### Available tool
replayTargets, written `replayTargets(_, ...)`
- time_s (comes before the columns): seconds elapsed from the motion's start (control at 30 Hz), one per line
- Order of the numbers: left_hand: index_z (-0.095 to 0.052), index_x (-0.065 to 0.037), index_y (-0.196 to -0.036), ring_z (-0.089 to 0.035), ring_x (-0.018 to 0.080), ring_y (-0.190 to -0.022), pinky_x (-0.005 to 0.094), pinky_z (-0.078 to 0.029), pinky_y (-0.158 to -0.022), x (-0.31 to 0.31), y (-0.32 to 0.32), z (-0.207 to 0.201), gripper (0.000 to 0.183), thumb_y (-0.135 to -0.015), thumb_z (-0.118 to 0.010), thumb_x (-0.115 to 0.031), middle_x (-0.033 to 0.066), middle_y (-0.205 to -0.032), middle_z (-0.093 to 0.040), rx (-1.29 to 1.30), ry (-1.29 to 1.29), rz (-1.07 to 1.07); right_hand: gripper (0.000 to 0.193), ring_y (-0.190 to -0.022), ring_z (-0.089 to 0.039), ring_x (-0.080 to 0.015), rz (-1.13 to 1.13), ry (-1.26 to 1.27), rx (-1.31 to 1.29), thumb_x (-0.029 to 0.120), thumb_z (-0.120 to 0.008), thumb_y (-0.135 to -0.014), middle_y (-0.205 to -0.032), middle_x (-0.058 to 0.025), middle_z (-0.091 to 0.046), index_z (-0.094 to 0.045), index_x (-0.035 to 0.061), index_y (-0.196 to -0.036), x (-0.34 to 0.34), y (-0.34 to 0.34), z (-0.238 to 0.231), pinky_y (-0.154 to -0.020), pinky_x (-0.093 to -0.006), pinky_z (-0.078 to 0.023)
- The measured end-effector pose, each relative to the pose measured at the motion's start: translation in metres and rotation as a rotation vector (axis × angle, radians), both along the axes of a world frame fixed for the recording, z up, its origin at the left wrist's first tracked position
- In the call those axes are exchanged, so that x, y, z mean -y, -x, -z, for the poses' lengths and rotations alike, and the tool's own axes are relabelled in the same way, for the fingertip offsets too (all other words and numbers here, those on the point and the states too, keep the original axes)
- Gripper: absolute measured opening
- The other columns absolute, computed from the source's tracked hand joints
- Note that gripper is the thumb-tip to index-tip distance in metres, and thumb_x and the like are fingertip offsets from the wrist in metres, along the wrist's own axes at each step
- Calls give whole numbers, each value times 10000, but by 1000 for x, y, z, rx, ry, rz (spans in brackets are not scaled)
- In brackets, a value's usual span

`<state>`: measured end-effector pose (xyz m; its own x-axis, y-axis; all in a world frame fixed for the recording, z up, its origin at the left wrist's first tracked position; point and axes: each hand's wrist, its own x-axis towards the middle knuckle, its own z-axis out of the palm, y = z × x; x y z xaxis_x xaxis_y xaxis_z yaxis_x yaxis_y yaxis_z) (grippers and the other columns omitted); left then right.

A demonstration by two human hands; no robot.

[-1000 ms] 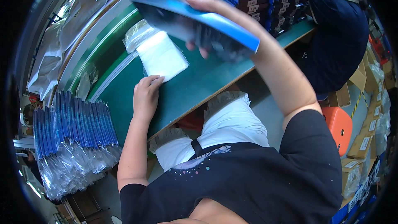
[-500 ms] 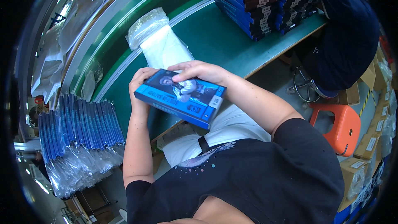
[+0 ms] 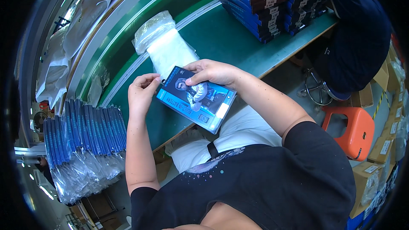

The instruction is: The recorder is packing blue electronic devices into clear plastic bags at a workstation.

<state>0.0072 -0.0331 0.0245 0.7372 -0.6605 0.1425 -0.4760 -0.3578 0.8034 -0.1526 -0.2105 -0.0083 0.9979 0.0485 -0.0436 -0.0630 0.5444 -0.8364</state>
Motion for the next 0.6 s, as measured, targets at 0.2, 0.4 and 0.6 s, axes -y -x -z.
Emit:
replayTargets(0.2, -701, 17, -955, -624, 107, -710, 250, -509, -683, 3, 6, -9, 156, -822, -629, -21, 54, -796, -665, -66, -45, -14, 589, -926, -668, -148, 74, 16, -7, 54, -637, -830, -1146, -172, -631, -393, -128, -1334, -3, 3, 4, -808, -277, -551)
replayTargets(0.4, -674, 48, -1022, -634, 110, -724, 236, -509, -703, 0, -1, -11, 216, -818, -613, 12, 69, -801, -663, -199, 22, 56, 747, -1025, -629, -180, 161, 80, 27, 83, -701, -800, -1236, -199, -581, -302, -132, -1393, -8, 0, 19, -889, -291, -499)
replayTargets(0.6, -689, 34, -1004, -622, 103, -711, 243, -500, -693, -1, -3, -13, 202, -816, -620, 5, 62, -784, -668, -67, -89, 44, 833, -986, -649, -208, 98, 44, 0, 83, -711, -788, -1193, -266, -588, -209, -185, -1396, -7, -5, 10, -861, -293, -511)
